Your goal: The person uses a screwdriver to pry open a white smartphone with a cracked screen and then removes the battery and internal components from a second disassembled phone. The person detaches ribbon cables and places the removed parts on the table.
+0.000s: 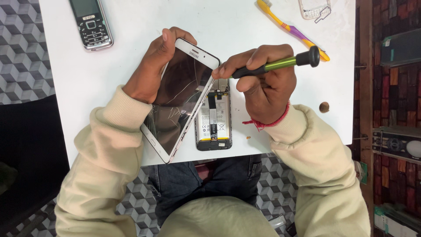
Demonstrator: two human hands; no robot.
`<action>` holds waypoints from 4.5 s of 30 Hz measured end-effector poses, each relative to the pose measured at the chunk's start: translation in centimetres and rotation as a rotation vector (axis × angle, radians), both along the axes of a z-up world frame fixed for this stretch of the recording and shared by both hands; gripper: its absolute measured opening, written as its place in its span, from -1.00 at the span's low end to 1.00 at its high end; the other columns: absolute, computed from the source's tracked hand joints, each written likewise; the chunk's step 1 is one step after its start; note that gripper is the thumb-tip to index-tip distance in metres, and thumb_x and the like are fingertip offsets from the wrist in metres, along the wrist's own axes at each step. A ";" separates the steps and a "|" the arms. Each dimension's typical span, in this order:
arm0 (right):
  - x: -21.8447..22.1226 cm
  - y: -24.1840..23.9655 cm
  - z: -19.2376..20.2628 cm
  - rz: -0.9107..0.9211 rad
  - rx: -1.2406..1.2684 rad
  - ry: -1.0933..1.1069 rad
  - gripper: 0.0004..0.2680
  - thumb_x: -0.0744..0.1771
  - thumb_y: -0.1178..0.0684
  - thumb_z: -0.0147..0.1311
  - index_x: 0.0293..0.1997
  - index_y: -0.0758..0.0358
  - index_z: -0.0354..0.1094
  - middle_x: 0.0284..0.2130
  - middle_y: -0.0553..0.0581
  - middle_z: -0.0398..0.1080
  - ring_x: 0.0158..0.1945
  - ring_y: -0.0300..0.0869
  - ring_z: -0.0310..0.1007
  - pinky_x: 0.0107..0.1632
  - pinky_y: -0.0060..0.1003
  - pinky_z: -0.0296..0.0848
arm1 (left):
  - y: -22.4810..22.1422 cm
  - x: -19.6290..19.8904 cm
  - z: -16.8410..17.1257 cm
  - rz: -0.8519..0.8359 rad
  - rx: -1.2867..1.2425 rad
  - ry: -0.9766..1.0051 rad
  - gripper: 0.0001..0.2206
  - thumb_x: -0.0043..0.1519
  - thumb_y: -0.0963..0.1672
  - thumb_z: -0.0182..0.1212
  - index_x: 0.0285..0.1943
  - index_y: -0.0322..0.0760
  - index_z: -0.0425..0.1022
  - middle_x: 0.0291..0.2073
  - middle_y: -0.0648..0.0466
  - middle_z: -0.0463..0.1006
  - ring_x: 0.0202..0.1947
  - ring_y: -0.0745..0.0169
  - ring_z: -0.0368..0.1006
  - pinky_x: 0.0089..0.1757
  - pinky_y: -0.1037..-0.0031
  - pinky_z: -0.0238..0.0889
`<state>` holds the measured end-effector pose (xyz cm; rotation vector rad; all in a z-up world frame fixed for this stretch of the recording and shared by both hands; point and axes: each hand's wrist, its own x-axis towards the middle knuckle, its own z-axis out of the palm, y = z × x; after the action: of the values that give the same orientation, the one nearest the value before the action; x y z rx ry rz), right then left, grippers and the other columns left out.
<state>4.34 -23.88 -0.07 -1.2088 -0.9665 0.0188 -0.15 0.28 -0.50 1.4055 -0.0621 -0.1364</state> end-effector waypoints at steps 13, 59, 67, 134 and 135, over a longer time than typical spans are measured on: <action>0.0 0.0 -0.2 -0.006 0.003 0.002 -0.73 0.44 -0.05 0.10 0.08 0.20 0.04 -0.21 0.31 0.48 -0.13 -0.04 0.64 0.05 -0.18 0.70 | 0.4 0.0 -1.1 -0.009 -0.011 -0.030 -0.37 0.40 0.25 -0.22 0.13 -0.31 0.37 -0.15 0.00 0.56 -0.09 0.33 0.47 0.03 0.50 0.34; -2.1 1.5 -3.8 -0.525 -0.460 -0.607 -0.92 0.50 0.09 0.16 0.10 0.20 0.45 0.06 0.21 0.14 0.11 0.01 0.19 0.01 -0.31 0.34 | -1.0 2.5 -6.1 0.380 -0.379 -0.084 -0.65 0.35 -0.15 0.28 0.30 -0.31 0.39 -0.06 0.04 0.55 -0.06 0.36 0.45 -0.05 0.52 0.37; -1.7 2.7 -2.8 -0.517 -0.422 -0.511 -0.83 0.45 0.01 0.14 0.11 0.24 0.46 0.05 0.22 0.15 0.08 0.04 0.27 0.03 -0.17 0.36 | -1.1 2.8 -6.7 0.497 -0.385 -0.150 -0.56 0.34 -0.15 0.33 0.39 -0.31 0.38 -0.03 0.09 0.54 -0.06 0.39 0.43 -0.05 0.53 0.38; 0.8 -1.4 -1.2 0.192 -0.694 -1.053 -0.91 0.28 0.03 0.24 -0.29 0.14 0.43 -0.41 -0.04 0.34 -0.27 -0.17 0.35 -0.08 -0.20 0.38 | 2.4 -0.5 -2.7 0.407 0.154 -0.580 -0.28 0.50 0.23 -0.15 0.55 -0.41 0.08 0.26 -0.06 0.40 0.17 0.24 0.42 0.14 0.46 0.40; 1.2 -1.6 -1.2 0.163 -0.717 -1.061 -0.89 0.25 0.03 0.24 -0.29 0.16 0.43 -0.42 -0.03 0.34 -0.27 -0.15 0.36 -0.10 -0.19 0.37 | 2.4 -0.4 -2.9 0.405 0.161 -0.596 -0.30 0.50 0.22 -0.15 0.54 -0.40 0.12 0.28 -0.06 0.41 0.16 0.24 0.44 0.11 0.47 0.42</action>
<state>5.57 -25.52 -1.29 -1.8327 -2.1022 -0.1785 -0.51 2.72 -3.37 1.5502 -0.2607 0.6280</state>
